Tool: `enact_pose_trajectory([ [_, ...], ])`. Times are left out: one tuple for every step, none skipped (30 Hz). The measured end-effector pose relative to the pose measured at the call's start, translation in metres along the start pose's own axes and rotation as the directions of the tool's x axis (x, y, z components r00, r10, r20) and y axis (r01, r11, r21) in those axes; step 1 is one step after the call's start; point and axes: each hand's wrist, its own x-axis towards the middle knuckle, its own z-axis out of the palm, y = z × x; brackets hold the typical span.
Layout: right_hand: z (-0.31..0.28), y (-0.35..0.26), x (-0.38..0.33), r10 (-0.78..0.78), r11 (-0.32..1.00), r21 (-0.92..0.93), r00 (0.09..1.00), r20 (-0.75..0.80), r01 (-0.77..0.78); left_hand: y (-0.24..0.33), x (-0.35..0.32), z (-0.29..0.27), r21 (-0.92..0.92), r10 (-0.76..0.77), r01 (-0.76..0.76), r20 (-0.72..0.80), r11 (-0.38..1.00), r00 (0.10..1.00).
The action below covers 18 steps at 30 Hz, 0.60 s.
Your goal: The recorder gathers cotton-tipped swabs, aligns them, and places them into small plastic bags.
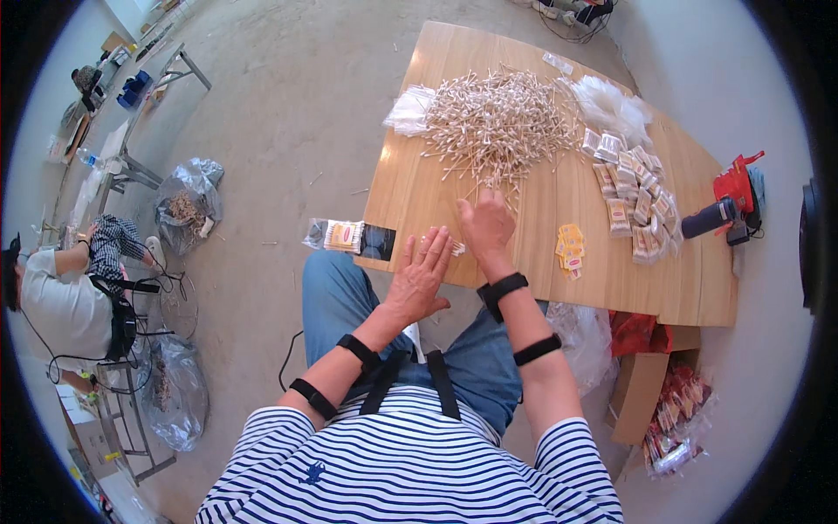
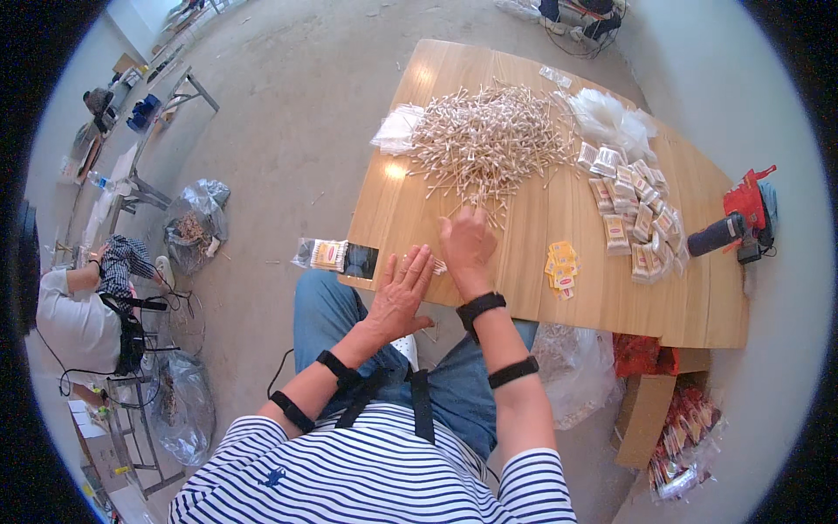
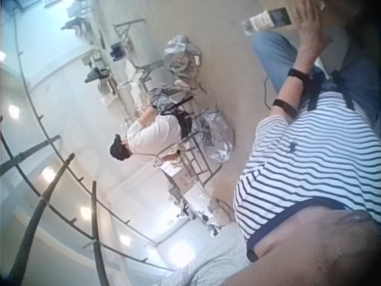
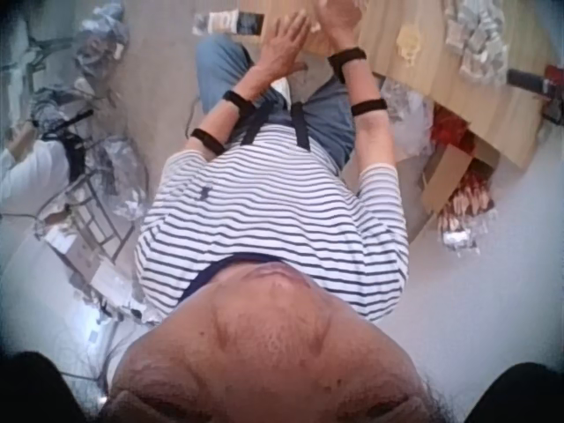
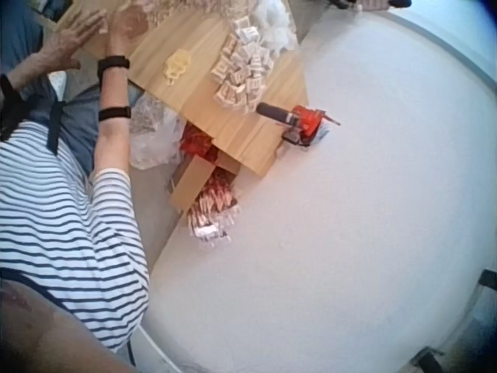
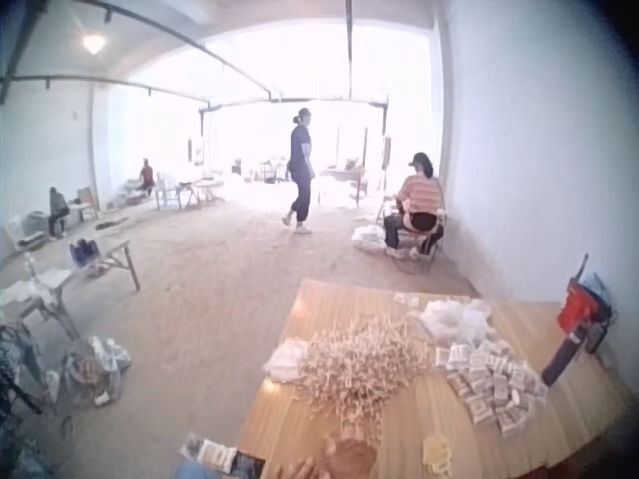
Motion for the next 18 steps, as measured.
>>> enact_pose_trajectory([
  [0.003, 0.001, 0.001, -0.004, 1.000, 0.001, 1.000, -0.016, 0.004, 0.001, 0.000, -0.002, 0.023, 0.006, -0.006, 0.000, 1.000, 1.000],
  [0.012, 0.002, 0.005, -0.020, 0.999, -0.048, 0.999, -0.036, 0.019, 0.000, -0.001, 0.000, 0.040, 0.008, -0.007, -0.024, 0.999, 1.000],
  [0.019, 0.004, 0.007, -0.038, 0.995, -0.098, 0.997, -0.060, 0.032, 0.000, -0.006, 0.007, 0.034, 0.003, -0.003, -0.009, 0.999, 1.000],
  [0.024, 0.006, 0.008, -0.028, 0.994, -0.106, 0.999, -0.035, 0.025, -0.001, -0.003, 0.011, 0.031, 0.008, -0.008, -0.009, 0.999, 1.000],
  [0.028, 0.011, 0.002, -0.016, 0.994, -0.111, 1.000, -0.009, 0.015, 0.000, -0.003, 0.009, 0.035, 0.014, -0.015, 0.031, 0.999, 0.999],
  [0.030, 0.012, -0.003, 0.014, 0.996, -0.086, 0.998, 0.056, -0.009, 0.002, -0.005, 0.007, 0.038, 0.015, -0.018, 0.068, 0.999, 0.998],
  [0.031, 0.013, -0.008, 0.038, 0.998, -0.061, 0.991, 0.126, -0.031, 0.002, -0.007, 0.005, 0.040, 0.013, -0.016, 0.073, 0.999, 0.997],
  [0.036, 0.017, -0.014, 0.001, 0.998, -0.056, 0.993, 0.116, 0.005, 0.002, -0.010, 0.005, 0.036, 0.009, -0.012, 0.084, 0.999, 0.996],
  [0.038, 0.021, -0.020, -0.030, 0.998, -0.055, 0.993, 0.111, 0.036, 0.003, -0.012, 0.004, 0.050, 0.016, -0.019, 0.057, 0.999, 0.998],
  [0.036, 0.023, -0.026, -0.041, 0.998, -0.054, 0.995, 0.090, 0.046, 0.003, -0.015, 0.004, 0.046, 0.007, -0.009, 0.055, 0.999, 0.998],
  [0.031, 0.025, -0.032, -0.100, 0.993, -0.053, 0.986, 0.132, 0.108, 0.003, -0.014, 0.004, 0.039, 0.001, -0.003, 0.056, 0.999, 0.998],
  [0.028, 0.027, -0.035, -0.158, 0.984, -0.051, 0.971, 0.177, 0.169, 0.003, -0.014, 0.005, 0.045, 0.005, -0.007, 0.042, 0.999, 0.999],
  [0.022, 0.027, -0.039, -0.160, 0.984, -0.053, 0.973, 0.167, 0.170, 0.003, -0.014, 0.005, 0.036, 0.011, -0.012, 0.042, 0.999, 0.999],
  [0.015, 0.025, -0.043, -0.209, 0.974, -0.041, 0.955, 0.210, 0.223, 0.002, -0.013, 0.005, 0.026, 0.014, -0.015, 0.045, 1.000, 0.999],
  [0.011, 0.024, -0.046, -0.258, 0.962, -0.027, 0.932, 0.255, 0.273, 0.001, -0.011, 0.004, 0.027, 0.015, -0.016, 0.042, 1.000, 0.999],
  [0.009, 0.026, -0.046, -0.254, 0.963, -0.029, 0.933, 0.255, 0.270, 0.001, -0.009, 0.003, 0.042, 0.011, -0.014, 0.053, 0.999, 0.999],
  [0.007, 0.028, -0.047, -0.271, 0.959, -0.006, 0.927, 0.258, 0.282, 0.002, -0.008, 0.003, 0.056, 0.006, -0.010, 0.066, 0.998, 0.998],
  [0.006, 0.030, -0.050, -0.288, 0.956, 0.018, 0.921, 0.264, 0.294, 0.003, -0.010, 0.004, 0.051, 0.008, -0.012, 0.071, 0.999, 0.997],
])
